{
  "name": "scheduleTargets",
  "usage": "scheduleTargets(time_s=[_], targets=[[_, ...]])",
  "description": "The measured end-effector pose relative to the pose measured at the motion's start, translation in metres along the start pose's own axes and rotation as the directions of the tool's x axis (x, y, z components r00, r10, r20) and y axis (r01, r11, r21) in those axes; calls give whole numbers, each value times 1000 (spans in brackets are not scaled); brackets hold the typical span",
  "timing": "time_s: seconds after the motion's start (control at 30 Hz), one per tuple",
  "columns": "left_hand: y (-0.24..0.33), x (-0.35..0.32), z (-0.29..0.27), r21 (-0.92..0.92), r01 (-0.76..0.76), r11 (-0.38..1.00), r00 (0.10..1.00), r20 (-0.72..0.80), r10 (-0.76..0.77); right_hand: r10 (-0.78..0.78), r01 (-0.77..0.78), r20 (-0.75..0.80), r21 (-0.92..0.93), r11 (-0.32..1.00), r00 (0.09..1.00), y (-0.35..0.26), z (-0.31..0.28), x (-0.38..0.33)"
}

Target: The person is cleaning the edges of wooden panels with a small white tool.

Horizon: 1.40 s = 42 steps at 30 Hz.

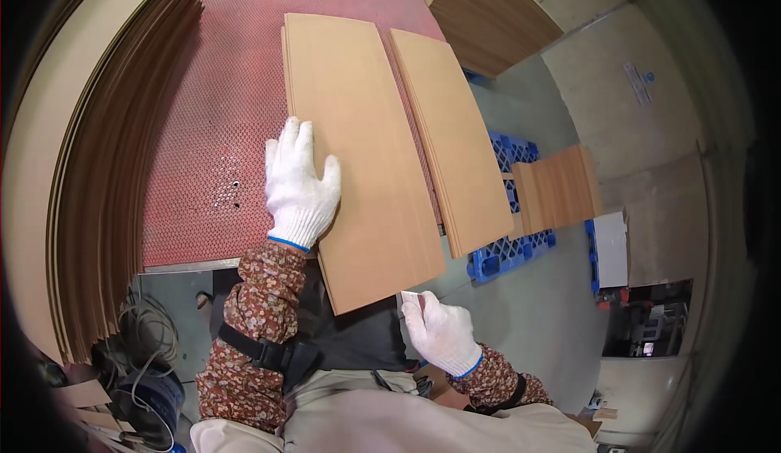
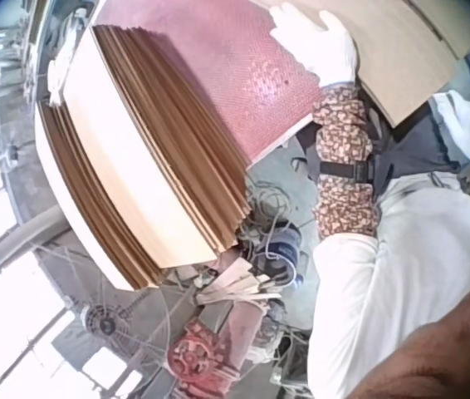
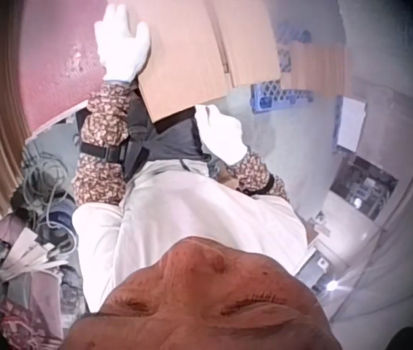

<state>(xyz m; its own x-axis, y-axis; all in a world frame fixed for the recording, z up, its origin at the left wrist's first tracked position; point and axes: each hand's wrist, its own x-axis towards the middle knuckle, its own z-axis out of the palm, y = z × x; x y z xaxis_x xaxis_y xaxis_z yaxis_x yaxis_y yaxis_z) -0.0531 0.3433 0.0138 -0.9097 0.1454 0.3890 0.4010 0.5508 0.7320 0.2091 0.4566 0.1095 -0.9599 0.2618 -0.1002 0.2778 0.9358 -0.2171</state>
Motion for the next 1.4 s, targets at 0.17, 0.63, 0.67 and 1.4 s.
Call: scheduleTargets(time_s=[0.17,0.63,0.67,1.4], targets=[[-4,0,1,49,-38,998,998,-52,40,-10,12,40,-27,1000,999,0,-1,17],[2,-4,-2,19,-30,999,999,-10,30,-87,83,-97,-45,996,991,-11,-1,296],[6,-3,-3,9,-22,1000,1000,4,22,-211,201,-189,-72,977,959,4,13,327],[12,1,-19,-55,17,998,998,60,-13,-41,41,1,-89,995,999,-44,-23,550]])
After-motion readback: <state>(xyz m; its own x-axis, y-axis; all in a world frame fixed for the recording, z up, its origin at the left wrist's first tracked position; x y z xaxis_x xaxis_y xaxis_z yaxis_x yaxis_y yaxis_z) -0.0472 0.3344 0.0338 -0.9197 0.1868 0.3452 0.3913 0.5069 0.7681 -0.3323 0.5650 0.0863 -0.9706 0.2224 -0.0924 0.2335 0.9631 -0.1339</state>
